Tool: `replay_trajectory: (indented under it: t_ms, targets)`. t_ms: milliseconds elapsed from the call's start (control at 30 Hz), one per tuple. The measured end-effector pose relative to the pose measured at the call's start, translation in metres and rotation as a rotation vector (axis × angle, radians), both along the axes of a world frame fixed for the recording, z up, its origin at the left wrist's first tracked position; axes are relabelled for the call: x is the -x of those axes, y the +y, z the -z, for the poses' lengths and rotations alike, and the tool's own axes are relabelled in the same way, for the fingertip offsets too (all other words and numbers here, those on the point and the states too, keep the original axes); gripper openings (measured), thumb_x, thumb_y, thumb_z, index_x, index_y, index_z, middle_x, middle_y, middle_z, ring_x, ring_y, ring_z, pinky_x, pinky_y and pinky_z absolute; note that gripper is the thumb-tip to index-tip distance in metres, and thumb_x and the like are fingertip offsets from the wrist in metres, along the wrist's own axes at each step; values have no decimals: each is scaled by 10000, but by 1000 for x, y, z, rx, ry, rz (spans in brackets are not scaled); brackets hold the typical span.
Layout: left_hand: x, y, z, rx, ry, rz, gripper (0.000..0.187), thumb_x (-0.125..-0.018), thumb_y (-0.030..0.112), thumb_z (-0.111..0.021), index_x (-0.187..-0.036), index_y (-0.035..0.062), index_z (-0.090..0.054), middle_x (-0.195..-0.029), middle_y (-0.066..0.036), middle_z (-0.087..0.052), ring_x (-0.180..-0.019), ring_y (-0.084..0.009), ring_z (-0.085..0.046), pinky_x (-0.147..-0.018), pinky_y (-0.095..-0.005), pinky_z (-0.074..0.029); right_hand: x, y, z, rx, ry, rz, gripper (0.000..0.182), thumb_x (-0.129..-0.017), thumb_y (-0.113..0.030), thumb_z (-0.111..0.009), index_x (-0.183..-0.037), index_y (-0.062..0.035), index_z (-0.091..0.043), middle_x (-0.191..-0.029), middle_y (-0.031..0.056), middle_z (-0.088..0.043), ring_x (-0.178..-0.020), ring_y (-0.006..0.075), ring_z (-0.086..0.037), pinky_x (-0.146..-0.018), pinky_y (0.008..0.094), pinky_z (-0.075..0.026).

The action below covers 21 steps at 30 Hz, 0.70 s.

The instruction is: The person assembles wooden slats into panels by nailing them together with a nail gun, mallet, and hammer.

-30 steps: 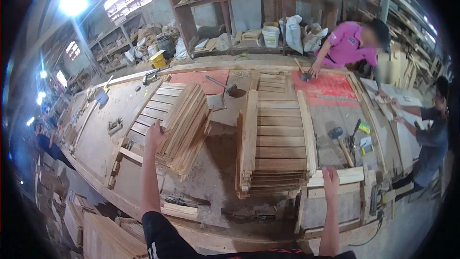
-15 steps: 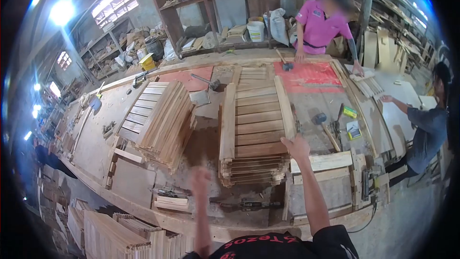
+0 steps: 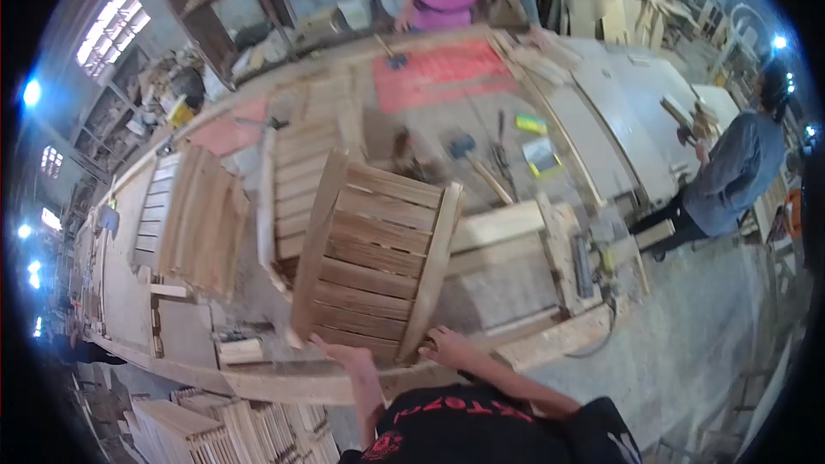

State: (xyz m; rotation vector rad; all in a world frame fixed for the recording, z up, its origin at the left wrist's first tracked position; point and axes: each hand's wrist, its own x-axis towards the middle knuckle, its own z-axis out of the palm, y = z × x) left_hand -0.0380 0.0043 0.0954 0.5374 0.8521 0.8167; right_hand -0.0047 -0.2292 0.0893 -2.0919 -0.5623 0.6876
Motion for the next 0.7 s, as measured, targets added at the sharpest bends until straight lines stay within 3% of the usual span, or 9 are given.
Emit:
replay_trajectory:
  t_ms: [67, 167, 233, 367, 467, 533, 600, 667, 700]
  targets:
    - [4, -15, -12, -103, 106, 46, 718, -966, 615, -355, -1487, 120, -340, -1490, -116, -390, -1335, -348, -396, -1111, -502, -320, -8, -49, -3, 149, -172, -395, 395, -849, -388, -653, -1119, -103, -609, -1169, 165, -584, -1088, 357, -573, -945, 466, -469]
    - [15, -23, -16, -140, 242, 141, 703, -957, 567, -462, -1463, 88, -372, -1446, -111, -437, -1285, -316, -459, -1083, -455, -370, -16, -99, 10, 100, -166, -350, 426, -838, -416, -656, -1135, -115, -605, -1198, 166, -568, -1149, 360, -538, -975, 488, -439]
    - [1, -35, -21, -123, 409, 201, 718, -925, 551, -556, -1431, 60, -422, -1388, -108, -498, -1232, -291, -516, -1050, -414, -421, -33, -129, 14, 158, -514, -239, 467, -830, -424, -661, -1164, -106, -589, -1237, 159, -548, -1187, 372, -496, -978, 502, -426]
    - [-32, -58, 42, -261, 713, 406, 730, -866, 589, -626, -1220, -49, -595, -1150, -174, -645, -1092, -297, -610, -916, -382, -484, -66, -171, 31, 91, -451, -115, 506, -809, -367, -695, -1212, -92, -561, -1226, 159, -533, -1198, 362, -467, -982, 492, -415]
    - [-82, -96, 44, -496, 1164, 623, 774, -847, 640, -600, -980, -118, -681, -979, -248, -696, -1018, -345, -663, -854, -395, -500, -57, -202, 74, 130, -342, -107, 468, -788, -339, -715, -1151, -82, -569, -1194, 145, -550, -1145, 365, -493, -962, 486, -424]
    - [-100, -113, 85, -862, 1102, 640, 775, -860, 627, -582, -982, -133, -665, -1000, -272, -686, -1015, -364, -665, -844, -411, -504, -52, -222, 79, 195, -364, -109, 414, -787, -302, -719, -1106, -76, -582, -1134, 141, -565, -1101, 361, -511, -954, 477, -425]
    - [-120, -127, 96, -1076, 1231, 848, 749, -869, 612, -571, -1000, -119, -663, -1008, -283, -680, -1011, -386, -661, -843, -419, -508, -49, -235, 113, 182, -339, 18, 345, -790, -275, -711, -1048, -78, -594, -1060, 137, -573, -1053, 360, -522, -937, 471, -429]
    - [-132, -142, 78, -1116, 1595, 1275, 699, -872, 596, -568, -1036, -76, -674, -1005, -281, -680, -1006, -411, -652, -849, -418, -511, -46, -245, 117, 160, -420, 112, 241, -795, -226, -696, -965, -80, -605, -976, 136, -580, -1004, 360, -529, -899, 464, -439]
    - [-127, -143, 86, -1086, 1456, 1395, 653, -867, 583, -576, -1043, -37, -681, -998, -263, -685, -995, -416, -652, -856, -428, -511, -43, -249, 122, 187, -459, 115, 223, -794, -216, -692, -948, -78, -607, -962, 135, -580, -987, 358, -531, -886, 467, -441]
